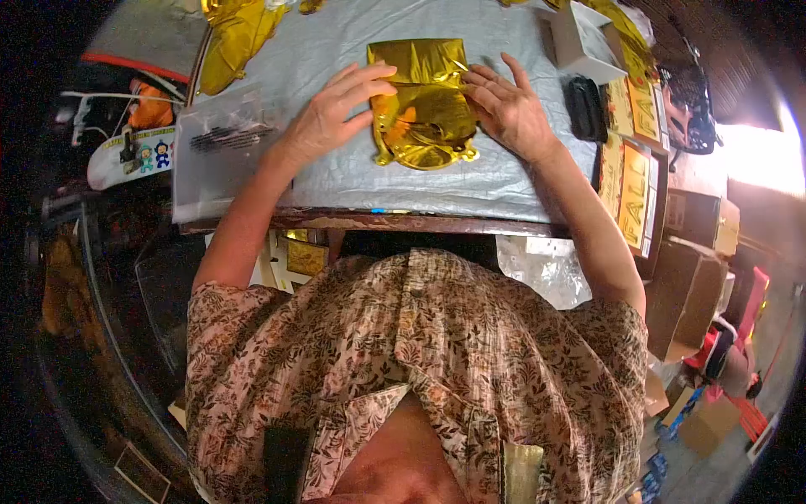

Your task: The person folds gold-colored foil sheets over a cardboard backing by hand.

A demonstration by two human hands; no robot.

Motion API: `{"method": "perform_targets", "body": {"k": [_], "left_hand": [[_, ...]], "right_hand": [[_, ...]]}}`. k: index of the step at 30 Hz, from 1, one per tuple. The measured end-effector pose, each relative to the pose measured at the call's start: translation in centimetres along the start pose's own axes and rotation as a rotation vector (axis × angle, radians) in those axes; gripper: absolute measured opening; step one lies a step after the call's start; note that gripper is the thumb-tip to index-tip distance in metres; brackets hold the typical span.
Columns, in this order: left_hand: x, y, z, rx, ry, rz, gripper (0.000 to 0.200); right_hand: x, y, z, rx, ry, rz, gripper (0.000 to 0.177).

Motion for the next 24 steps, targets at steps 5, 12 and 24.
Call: {"method": "perform_targets", "body": {"k": [5, 12, 24], "left_hand": [[0.0, -0.8, -1.3, 0.114, 0.102, 0.039, 0.031], [-0.4, 0.0, -0.6, 0.093, 0.039, 0.091, 0.029], [-0.6, 0.6, 0.1, 0.077, -0.046, 0.119, 0.019]], "right_hand": [[0.5, -0.3, 1.3, 0.036, 0.03, -0.087, 0.024], [0.0, 0.3, 0.5, 0.122, 0.071, -0.048, 0.027], [-1.0, 1.0, -0.6, 0.311, 0.101, 0.022, 0.022]]}}
Point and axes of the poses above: each hand's wrist, its own x-axis towards the middle knuckle, its own y-axis out of the palm, z = x × y, the point moved 10 cm from there along x, towards the middle knuckle, and after that the axes turned 7 degrees about z, right-handed, at the moved point
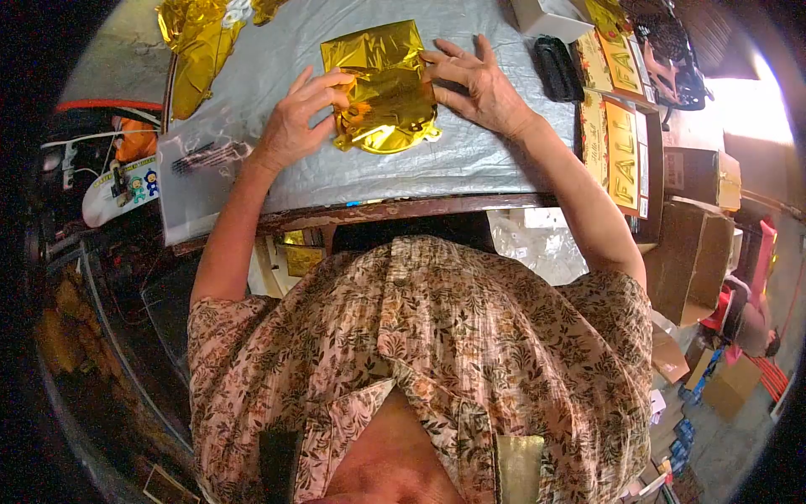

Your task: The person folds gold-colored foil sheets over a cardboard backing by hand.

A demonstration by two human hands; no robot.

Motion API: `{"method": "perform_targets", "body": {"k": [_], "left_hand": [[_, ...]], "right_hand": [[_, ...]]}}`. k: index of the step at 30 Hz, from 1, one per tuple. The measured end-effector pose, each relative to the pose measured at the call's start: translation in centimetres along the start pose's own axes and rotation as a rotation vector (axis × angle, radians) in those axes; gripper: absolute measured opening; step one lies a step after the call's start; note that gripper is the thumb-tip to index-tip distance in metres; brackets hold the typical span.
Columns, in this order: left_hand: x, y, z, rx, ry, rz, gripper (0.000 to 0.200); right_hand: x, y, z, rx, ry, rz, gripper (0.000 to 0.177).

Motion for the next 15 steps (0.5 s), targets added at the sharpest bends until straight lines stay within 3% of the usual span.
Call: {"method": "perform_targets", "body": {"k": [15], "left_hand": [[-0.3, -0.2, 1.7, -0.209, -0.123, -0.093, 0.016]], "right_hand": [[0.0, -0.3, -0.1, 0.11, 0.133, -0.117, 0.017]]}}
Point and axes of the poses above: each hand's wrist, its own x-axis towards the middle knuckle, its own y-axis out of the palm, z = x × y, the point moved 10 cm from there along x, towards the middle knuckle, and after that the axes turned 7 degrees about z, right-handed, at the moved point
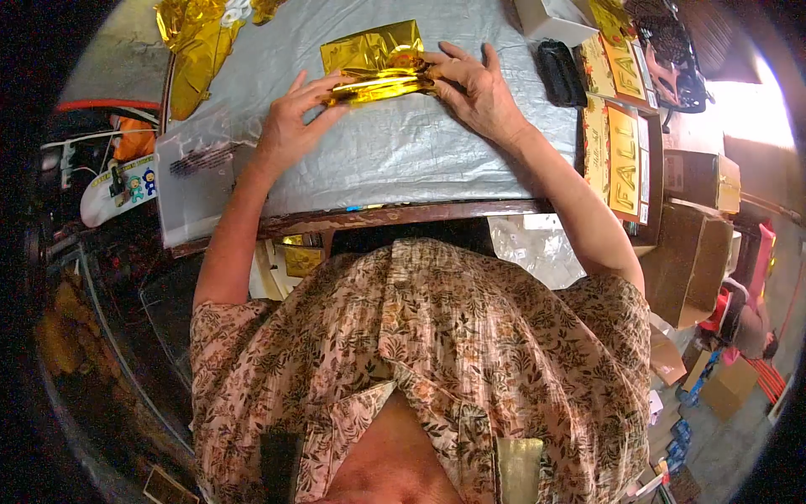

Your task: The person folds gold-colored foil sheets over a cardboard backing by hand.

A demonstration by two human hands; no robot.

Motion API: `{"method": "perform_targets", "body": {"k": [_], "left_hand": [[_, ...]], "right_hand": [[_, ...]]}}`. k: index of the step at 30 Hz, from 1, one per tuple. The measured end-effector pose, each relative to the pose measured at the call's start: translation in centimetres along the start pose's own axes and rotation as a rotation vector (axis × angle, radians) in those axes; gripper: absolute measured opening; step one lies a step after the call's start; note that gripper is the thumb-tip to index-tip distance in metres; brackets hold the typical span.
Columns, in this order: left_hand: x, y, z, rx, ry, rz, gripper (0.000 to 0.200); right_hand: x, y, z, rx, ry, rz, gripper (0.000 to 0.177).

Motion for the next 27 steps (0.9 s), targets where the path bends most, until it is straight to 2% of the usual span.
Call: {"method": "perform_targets", "body": {"k": [7, 9, 13, 18, 27], "left_hand": [[0.3, -0.3, 0.4, -0.017, -0.065, -0.066, 0.019], [0.4, -0.6, 0.1, 0.01, -0.052, -0.097, 0.02], [0.6, -1.1, -0.3, -0.012, -0.059, -0.135, 0.021], [0.5, -1.2, 0.3, -0.047, -0.161, -0.132, 0.025], [0.2, -1.1, 0.7, -0.118, -0.156, -0.155, 0.031]], "right_hand": [[-0.1, 0.2, -0.4, 0.077, 0.11, -0.059, 0.022], [0.2, 0.3, -0.9, 0.071, 0.176, -0.045, 0.017], [0.6, 0.1, -0.7, 0.028, 0.187, -0.112, 0.014], [0.6, -0.1, 0.2, -0.06, 0.206, -0.202, 0.01], [0.7, 0.2, -0.4, -0.031, 0.242, -0.206, 0.01]]}}
Point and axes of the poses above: each hand's wrist, its own x-axis towards the middle knuckle, its own y-axis out of the palm, z = x × y, the point moved 10 cm from there along x, towards the middle knuckle, and after that the axes turned 7 degrees about z, right-handed, at the moved point
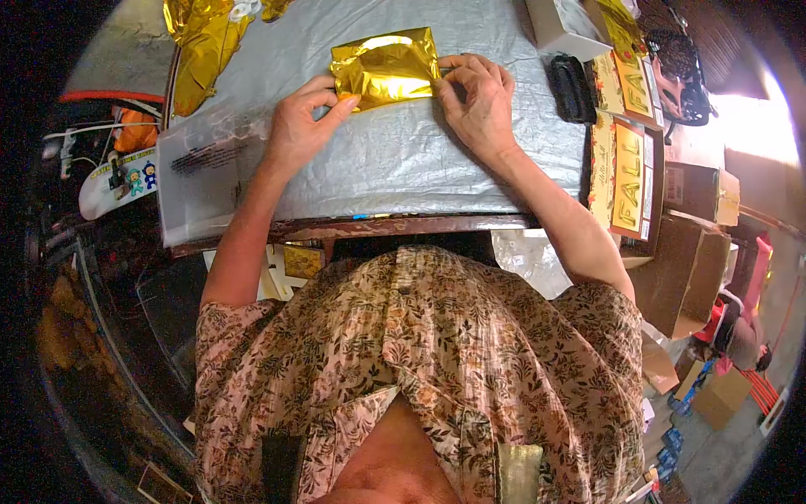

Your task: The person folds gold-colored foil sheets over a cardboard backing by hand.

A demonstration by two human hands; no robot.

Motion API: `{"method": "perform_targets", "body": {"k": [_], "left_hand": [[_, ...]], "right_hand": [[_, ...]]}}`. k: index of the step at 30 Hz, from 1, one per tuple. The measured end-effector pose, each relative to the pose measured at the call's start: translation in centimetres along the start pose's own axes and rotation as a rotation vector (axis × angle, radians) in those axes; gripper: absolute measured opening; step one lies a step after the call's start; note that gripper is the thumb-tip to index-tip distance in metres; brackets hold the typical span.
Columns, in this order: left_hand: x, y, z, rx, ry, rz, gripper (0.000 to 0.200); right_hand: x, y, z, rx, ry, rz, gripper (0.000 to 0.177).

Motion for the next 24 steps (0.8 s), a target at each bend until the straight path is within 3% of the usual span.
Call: {"method": "perform_targets", "body": {"k": [24], "left_hand": [[0.02, 0.4, 0.48, 0.054, -0.049, 0.003, 0.029]], "right_hand": [[0.38, -0.44, -0.15, 0.175, 0.01, 0.081, 0.013]]}}
Point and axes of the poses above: each hand's wrist, its own x-axis towards the middle knuckle, its own y-axis out of the palm, z = x × y, the point moved 10 cm from there along x, towards the middle knuckle, and after that the axes turned 7 degrees about z, right-handed, at the moved point
